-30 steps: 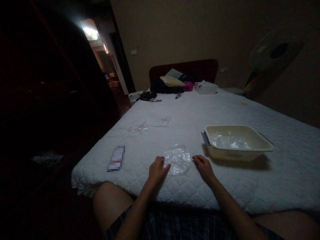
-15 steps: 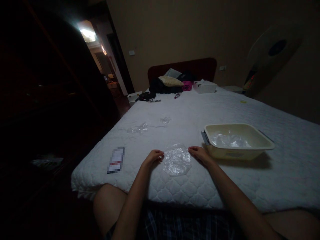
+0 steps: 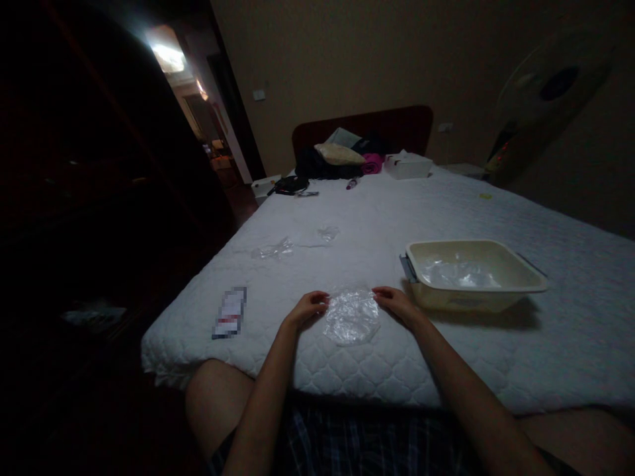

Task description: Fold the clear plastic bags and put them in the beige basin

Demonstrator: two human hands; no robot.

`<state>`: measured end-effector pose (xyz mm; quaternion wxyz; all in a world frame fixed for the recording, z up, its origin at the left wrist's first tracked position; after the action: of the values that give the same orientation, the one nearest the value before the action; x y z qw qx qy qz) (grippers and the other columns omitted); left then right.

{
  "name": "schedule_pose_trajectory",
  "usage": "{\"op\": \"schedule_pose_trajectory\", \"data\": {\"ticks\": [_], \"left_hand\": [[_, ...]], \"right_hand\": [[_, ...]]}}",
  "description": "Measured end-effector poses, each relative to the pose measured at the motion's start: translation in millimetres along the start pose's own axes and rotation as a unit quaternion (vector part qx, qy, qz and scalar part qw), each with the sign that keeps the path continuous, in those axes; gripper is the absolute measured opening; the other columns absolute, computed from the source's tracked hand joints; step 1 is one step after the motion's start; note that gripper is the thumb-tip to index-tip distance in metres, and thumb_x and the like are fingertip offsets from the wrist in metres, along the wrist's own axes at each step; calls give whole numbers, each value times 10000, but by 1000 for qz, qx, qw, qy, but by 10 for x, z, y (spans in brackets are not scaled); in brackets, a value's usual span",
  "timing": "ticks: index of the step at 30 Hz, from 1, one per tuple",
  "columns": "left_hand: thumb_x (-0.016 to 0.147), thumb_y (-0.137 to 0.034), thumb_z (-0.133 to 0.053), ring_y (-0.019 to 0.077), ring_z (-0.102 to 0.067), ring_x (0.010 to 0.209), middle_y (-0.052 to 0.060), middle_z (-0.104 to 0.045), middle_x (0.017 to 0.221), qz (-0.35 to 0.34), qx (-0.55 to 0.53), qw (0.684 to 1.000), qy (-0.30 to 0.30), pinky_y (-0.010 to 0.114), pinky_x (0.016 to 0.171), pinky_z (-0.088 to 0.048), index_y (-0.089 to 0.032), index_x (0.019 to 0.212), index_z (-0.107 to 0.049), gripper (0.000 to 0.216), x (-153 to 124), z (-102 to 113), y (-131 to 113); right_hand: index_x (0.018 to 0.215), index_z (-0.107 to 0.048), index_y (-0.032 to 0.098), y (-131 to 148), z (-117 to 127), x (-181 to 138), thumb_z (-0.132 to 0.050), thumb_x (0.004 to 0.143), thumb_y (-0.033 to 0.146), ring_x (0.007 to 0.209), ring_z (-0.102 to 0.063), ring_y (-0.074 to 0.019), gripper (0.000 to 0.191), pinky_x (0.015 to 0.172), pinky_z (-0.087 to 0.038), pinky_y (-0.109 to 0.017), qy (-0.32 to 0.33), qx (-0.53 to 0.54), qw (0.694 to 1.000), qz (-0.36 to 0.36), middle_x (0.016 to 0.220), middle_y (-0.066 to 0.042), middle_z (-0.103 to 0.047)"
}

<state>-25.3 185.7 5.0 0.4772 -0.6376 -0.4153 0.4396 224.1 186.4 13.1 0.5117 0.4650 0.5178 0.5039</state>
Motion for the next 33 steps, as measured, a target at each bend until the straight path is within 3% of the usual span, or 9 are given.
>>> {"op": "schedule_pose_trajectory", "data": {"ticks": [10, 16, 21, 25, 28, 30, 33], "left_hand": [[567, -204, -640, 67, -474, 464, -11, -551, 551, -17, 88, 996, -23, 187, 447, -307, -108, 747, -640, 204, 47, 73, 30], [548, -198, -604, 69, -475, 469, -12, -547, 562, -20, 95, 995, -34, 189, 452, -314, -117, 706, -625, 178, 13, 51, -18], [569, -254, -619, 73, -490, 502, 5, -577, 654, -41, 92, 993, -61, 199, 481, -348, -130, 749, -619, 218, -22, 86, -81], [632, -247, -582, 80, -479, 513, -17, -538, 644, -70, 109, 987, -99, 190, 466, -338, -166, 892, -596, 273, -82, 137, -198], [663, -202, -546, 94, -504, 601, 12, -554, 790, -131, 201, 964, -117, 203, 523, -388, -180, 903, -594, 246, -147, 73, -446], [660, -149, -521, 111, -515, 691, 35, -545, 889, -172, 297, 932, -113, 218, 597, -418, -173, 857, -611, 218, -191, -55, -639], [666, -104, -474, 142, -511, 792, 42, -538, 927, -196, 433, 878, -54, 253, 720, -428, -184, 861, -632, 264, -228, -348, -799]], "right_hand": [[715, -653, 149, 49, 53, 17, -641, 565, 344, 639, -539, -144, 246, 609, -411, -271, -16, -84, 995, 52, 675, -24, -638], [712, -662, 154, 25, 44, 7, -624, 568, 349, 575, -500, -125, 246, 532, -366, -242, -11, -82, 996, 45, 633, -14, -620], [779, -655, 153, -24, 61, -45, -593, 598, 357, 516, -474, -107, 279, 467, -324, -218, -9, -20, 1000, -13, 590, -6, -580], [847, -640, 160, 169, 142, -49, -544, 631, 385, 543, -483, -120, 326, 490, -351, -234, -64, -60, 995, 39, 661, -21, -589], [816, -635, 166, 472, 43, -69, -516, 685, 397, 609, -506, -147, 291, 558, -390, -262, -91, -171, 973, 128, 711, -39, -592], [823, -626, 172, 648, -154, -100, -487, 742, 370, 650, -518, -150, 256, 608, -395, -265, -66, -246, 950, 178, 747, -40, -594], [880, -620, 181, 745, -439, -160, -494, 772, 306, 663, -518, -145, 208, 605, -361, -248, -22, -365, 911, 193, 748, -29, -590]]}}
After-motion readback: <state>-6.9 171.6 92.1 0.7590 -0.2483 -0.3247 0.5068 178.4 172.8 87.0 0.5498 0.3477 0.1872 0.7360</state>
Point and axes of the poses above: each hand's wrist, its own x-axis towards the middle knuckle, its own z-axis out of the back of the hand, y = z × x, the point moved 10 cm from there along x, towards the middle knuckle
